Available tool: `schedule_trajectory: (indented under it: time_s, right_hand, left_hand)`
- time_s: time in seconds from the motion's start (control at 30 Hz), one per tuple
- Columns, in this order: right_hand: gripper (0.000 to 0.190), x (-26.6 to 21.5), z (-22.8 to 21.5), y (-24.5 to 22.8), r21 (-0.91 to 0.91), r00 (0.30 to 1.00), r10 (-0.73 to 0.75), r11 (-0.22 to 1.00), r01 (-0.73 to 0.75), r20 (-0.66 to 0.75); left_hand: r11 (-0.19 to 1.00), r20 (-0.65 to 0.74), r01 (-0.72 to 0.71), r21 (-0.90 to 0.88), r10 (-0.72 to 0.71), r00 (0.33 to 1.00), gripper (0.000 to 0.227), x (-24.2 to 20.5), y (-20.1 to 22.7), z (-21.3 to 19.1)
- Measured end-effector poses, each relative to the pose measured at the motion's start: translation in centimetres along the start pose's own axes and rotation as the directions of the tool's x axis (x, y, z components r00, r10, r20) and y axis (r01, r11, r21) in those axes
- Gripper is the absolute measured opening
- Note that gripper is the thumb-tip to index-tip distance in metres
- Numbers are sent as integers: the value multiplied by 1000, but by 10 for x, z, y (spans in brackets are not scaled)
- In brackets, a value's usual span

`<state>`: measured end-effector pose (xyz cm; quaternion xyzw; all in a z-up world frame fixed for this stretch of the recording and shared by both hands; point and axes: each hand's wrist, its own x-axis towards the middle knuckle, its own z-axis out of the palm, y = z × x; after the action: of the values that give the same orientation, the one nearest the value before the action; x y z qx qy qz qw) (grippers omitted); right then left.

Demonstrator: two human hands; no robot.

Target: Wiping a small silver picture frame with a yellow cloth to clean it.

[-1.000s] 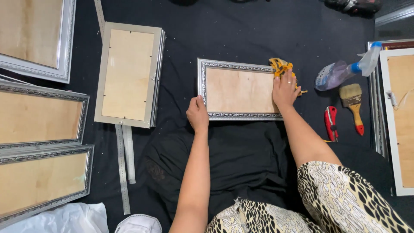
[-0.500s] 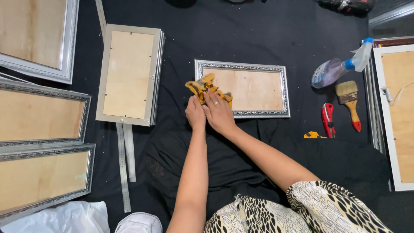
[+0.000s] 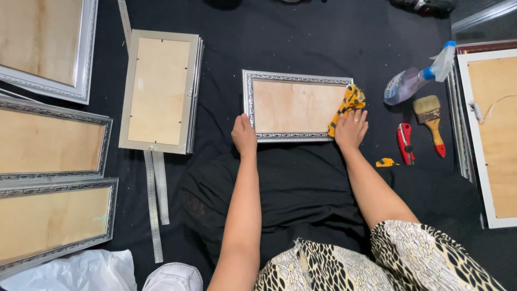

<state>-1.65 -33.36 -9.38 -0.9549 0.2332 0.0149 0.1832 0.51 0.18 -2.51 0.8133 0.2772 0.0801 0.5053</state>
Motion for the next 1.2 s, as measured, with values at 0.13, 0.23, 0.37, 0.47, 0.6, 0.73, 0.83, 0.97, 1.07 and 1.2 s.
schedule_trajectory:
  time_s: [0.13,0.23,0.37,0.47,0.6,0.73,0.83,0.97,1.07,1.2]
  right_hand:
    - [69,-22,-15,-39,43,993,-42,998,37,111]
    - [66,-49,-23,-86,85,974,-170,984,158,153]
    - [59,-95,-38,-157,126,830,-513,858,497,217]
    - [58,-117,-26,-192,88,690,-712,701,707,129]
    - [54,-119,-9,-200,-35,483,-871,487,873,-92]
    - [51,-98,-16,-174,-112,348,-925,366,924,-150]
    - [47,-76,-27,-130,-153,246,-955,271,950,-167]
    - [40,-61,-44,-94,-196,217,-967,240,951,-133]
    - [43,-70,-48,-108,-172,224,-965,245,954,-135]
    - [50,-81,-38,-148,-170,207,-971,226,959,-120]
  left_hand:
    - [995,115,80,-60,-73,991,36,10,-10,1]
    - [984,196,116,-138,-88,977,34,2,7,-10]
    - [947,373,251,-202,-163,913,52,-11,34,-28]
    - [912,469,320,-255,-173,866,83,-32,97,-55]
    - [807,478,398,-435,-168,862,98,-69,180,-91]
    - [775,458,413,-479,-180,870,101,-59,150,-81]
    - [760,393,375,-530,-171,903,97,-30,81,-50]
    - [722,466,418,-552,-148,872,101,-1,32,-19]
    - [596,578,531,-603,-133,805,110,-5,50,-29]
    - [506,646,582,-637,-61,761,107,-16,67,-47]
